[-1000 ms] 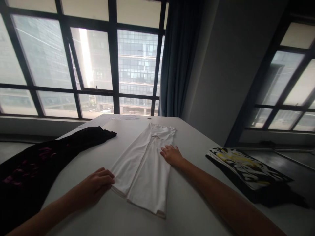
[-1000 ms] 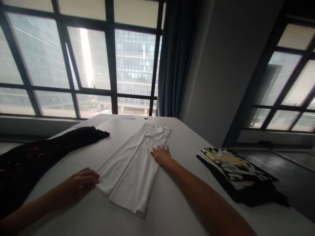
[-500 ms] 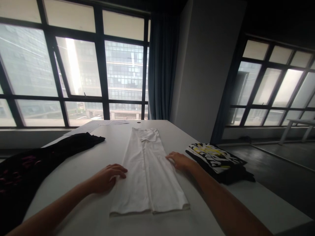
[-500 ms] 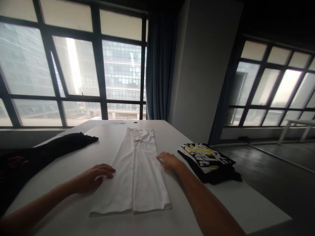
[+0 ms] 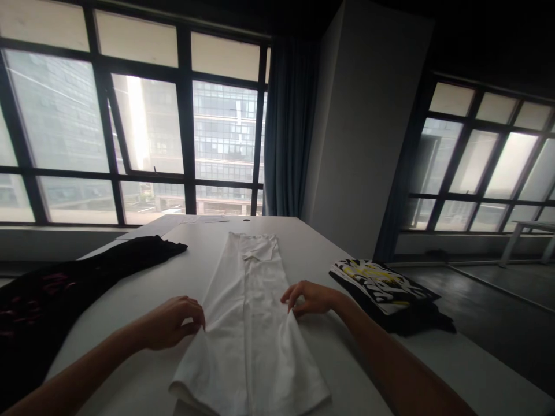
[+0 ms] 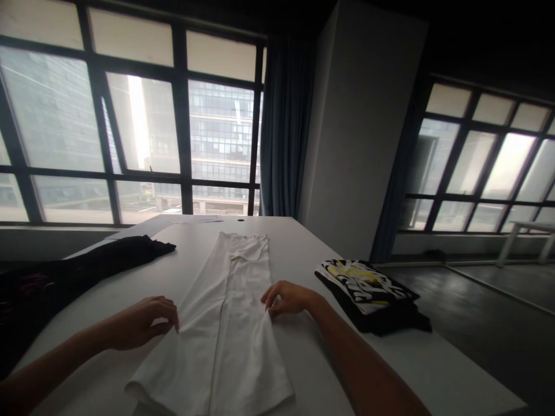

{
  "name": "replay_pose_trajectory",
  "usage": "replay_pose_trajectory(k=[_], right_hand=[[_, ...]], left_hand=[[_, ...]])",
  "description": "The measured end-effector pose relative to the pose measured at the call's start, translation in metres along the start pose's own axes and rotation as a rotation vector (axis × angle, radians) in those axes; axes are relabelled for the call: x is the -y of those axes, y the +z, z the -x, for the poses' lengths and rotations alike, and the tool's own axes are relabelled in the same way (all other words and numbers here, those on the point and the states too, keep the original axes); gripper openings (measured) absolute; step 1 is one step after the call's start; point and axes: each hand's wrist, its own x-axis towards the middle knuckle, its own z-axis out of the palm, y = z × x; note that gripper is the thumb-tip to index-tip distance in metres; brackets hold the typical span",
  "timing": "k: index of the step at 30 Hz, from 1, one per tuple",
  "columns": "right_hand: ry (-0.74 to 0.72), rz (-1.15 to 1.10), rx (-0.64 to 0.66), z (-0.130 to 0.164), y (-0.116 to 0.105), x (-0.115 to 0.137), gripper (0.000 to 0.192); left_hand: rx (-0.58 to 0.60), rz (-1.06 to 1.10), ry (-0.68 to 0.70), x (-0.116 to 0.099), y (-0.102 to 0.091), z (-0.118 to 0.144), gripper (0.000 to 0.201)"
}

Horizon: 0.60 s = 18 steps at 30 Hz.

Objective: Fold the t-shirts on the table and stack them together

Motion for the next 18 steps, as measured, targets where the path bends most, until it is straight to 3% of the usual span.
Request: replay_pose_trajectory(k=[5,9,11,15,18], right_hand=[[-0.007,-0.086,0.035,0.006,-0.006,0.004,0.032],[0.02,-0.165,0.099,0.01,-0.01,0.0,0.036],[0.077,-0.267,0.077,0.005,-0.007,-0.006,0.04],[0.435,-0.396,-0.222,-0.014,0.006,-0.022,0.029],[0.621,-0.375,-0.314,-0.023,0.012,-0.028,0.019]], left_hand=[[0.005,0.262,0.114,-0.005,0.002,0.007,0.043],[0.014,0.401,0.056,-0.003,0.007,0.006,0.046],[-0.024,0.532,-0.042,0.001,0.01,0.0,0.048],[-0.29,0.863,-0.388,0.01,0.019,-0.019,0.055],[-0.381,0.976,-0.564,0.016,0.027,-0.03,0.066]])
